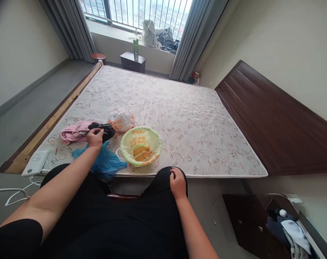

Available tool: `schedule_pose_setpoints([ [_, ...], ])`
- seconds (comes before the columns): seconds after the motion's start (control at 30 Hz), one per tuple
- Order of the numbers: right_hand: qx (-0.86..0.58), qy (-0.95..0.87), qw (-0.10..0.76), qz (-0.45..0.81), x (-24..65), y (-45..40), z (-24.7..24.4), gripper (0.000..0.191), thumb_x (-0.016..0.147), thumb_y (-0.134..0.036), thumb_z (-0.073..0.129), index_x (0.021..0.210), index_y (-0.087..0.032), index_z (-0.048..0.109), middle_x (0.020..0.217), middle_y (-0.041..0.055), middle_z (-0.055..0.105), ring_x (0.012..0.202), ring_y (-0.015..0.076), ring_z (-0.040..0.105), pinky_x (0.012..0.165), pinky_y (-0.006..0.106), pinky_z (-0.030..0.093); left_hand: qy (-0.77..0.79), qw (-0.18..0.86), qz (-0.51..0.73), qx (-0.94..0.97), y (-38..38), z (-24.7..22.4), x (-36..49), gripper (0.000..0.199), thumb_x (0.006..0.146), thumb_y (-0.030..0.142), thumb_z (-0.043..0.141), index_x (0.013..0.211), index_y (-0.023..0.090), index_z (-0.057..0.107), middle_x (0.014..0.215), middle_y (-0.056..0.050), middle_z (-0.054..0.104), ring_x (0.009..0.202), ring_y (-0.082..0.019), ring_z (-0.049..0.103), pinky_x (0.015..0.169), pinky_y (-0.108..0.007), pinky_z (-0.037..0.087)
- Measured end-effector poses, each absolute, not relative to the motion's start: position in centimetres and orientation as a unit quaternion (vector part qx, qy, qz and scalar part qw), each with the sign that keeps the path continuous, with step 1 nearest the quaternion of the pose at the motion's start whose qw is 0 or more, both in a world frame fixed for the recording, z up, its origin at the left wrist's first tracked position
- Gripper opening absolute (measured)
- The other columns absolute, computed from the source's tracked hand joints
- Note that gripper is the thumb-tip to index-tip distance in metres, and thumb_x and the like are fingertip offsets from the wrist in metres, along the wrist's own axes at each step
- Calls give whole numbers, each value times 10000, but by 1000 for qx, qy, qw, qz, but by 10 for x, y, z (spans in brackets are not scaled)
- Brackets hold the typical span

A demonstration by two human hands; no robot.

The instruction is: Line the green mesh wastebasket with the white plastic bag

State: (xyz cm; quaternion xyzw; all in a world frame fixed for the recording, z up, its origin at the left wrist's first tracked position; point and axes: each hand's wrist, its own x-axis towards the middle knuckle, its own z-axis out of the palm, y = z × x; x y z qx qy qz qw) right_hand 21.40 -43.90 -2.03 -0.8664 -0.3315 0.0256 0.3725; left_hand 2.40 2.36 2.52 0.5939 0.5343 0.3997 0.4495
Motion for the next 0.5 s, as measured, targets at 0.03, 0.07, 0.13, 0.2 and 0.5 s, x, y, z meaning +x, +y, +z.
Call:
schedule_pose_setpoints([
  [0.03, -862, -328, 385, 15, 212, -437, -16, 250, 957, -295, 454, 991, -195, 679, 1165, 138, 702, 1149, 283, 639, 1053, 539, 493, 536, 462, 454, 542, 18, 38, 21, 170, 858, 186, 676, 951, 110, 555, 863, 13, 565, 950, -129, 533, 974, -303, 409],
  [0.07, -857, -324, 400, 1, 207, -434, -9, 243, 963, -302, 461, 1001, -195, 676, 1169, 141, 697, 1156, 285, 635, 1060, 550, 486, 531, 469, 489, 509, 9, 50, 17, 185, 861, 178, 659, 983, 128, 529, 867, 24, 553, 913, -110, 533, 937, -286, 428],
  [0.13, -838, -323, 439, -17, 191, -421, 12, 227, 981, -322, 486, 1063, -205, 662, 1204, 140, 677, 1189, 281, 619, 1067, 553, 483, 505, 503, 516, 477, -17, 75, 6, 217, 867, 178, 597, 1053, 164, 486, 857, 32, 559, 811, -97, 554, 824, -277, 478],
  [0.2, -799, -351, 488, -1, 166, -397, 39, 276, 982, -359, 537, 1212, -230, 619, 1332, 144, 616, 1281, 277, 574, 1048, 521, 509, 442, 599, 508, 433, -55, 98, -6, 327, 807, 211, 645, 1099, 196, 499, 841, 26, 605, 724, -112, 587, 706, -267, 497],
  [0.5, -614, -447, 603, 244, 85, -267, 106, 436, 801, -395, 741, 1187, -244, 607, 1260, 82, 643, 1185, 263, 629, 1047, 444, 511, 370, 654, 388, 534, -179, 130, -25, 430, 648, 271, 842, 1043, 232, 677, 1005, -57, 696, 968, -253, 675, 912, -366, 555],
])
